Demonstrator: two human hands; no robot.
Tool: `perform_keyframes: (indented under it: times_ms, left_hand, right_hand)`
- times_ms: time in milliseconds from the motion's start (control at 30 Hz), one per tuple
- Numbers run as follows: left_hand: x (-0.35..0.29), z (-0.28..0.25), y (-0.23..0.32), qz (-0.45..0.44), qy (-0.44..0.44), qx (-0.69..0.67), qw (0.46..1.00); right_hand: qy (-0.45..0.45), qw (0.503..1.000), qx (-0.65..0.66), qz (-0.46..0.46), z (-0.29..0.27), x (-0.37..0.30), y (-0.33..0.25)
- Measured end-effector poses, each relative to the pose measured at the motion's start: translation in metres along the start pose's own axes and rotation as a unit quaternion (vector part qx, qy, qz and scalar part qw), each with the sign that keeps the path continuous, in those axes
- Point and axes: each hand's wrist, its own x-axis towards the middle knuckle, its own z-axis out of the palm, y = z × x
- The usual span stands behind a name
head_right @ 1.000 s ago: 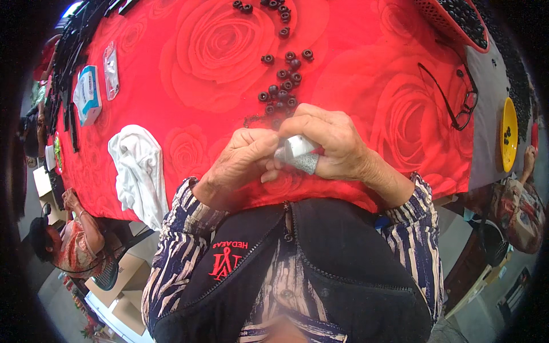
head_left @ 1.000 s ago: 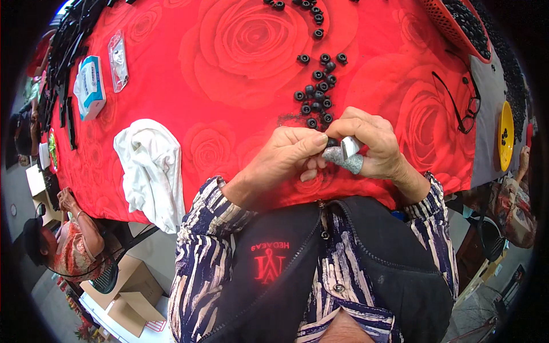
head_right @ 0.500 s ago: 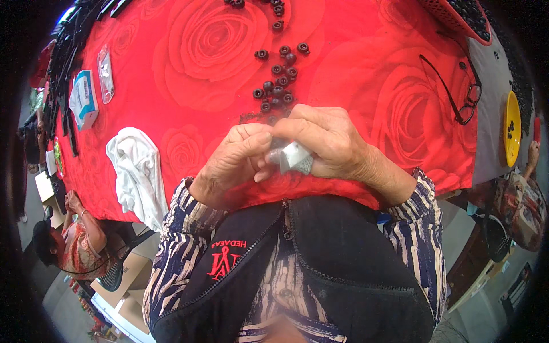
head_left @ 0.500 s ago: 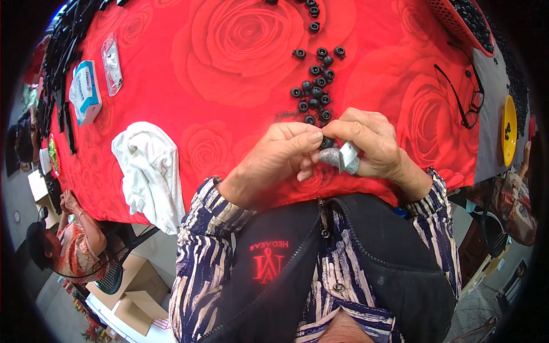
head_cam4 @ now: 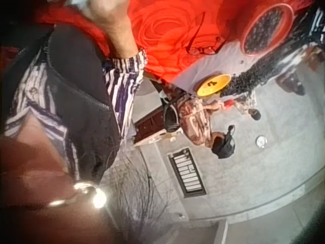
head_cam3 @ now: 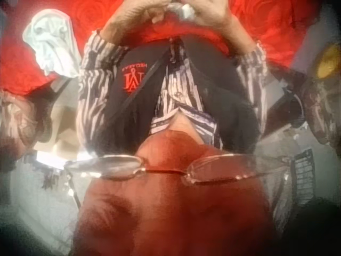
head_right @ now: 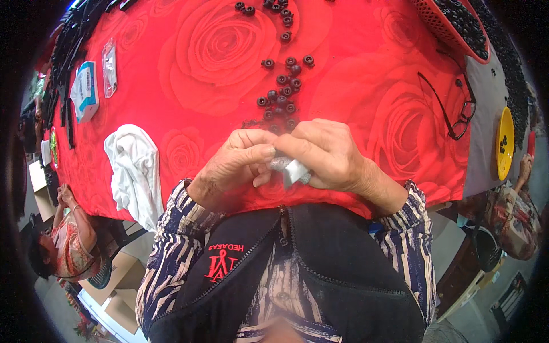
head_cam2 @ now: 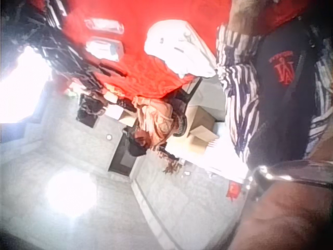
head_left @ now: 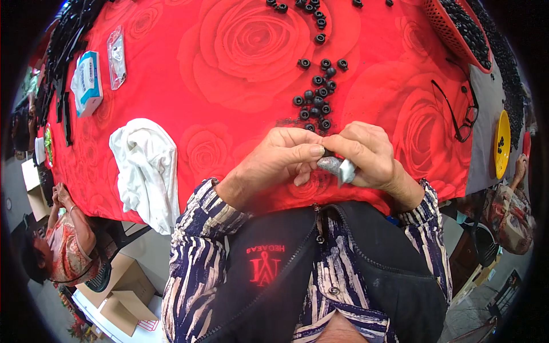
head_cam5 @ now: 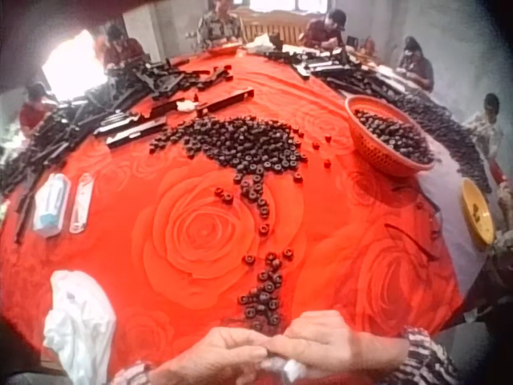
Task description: The person picks up small plastic pieces from the table one by one, sands each piece using an abrasive pad by hand, and places them back onto the table.
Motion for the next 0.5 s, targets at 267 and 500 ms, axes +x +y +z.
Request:
perform_keyframes:
  times_ms: [267,500]
  left_hand:
    - [-0.0003,0.0090,0.0012,0.027,0.013,-0.009,1.000]
    - [0.0011,0.0086,0.0019,0.061,0.033,0.002,0.998]
  right_hand:
    - [0.016,0.995,-0.084,-0.055,-0.0031,0.0006,-0.0023]
    - [-0.015,0.998,-0.049,-0.021,-0.0074,0.0001,0.0001]
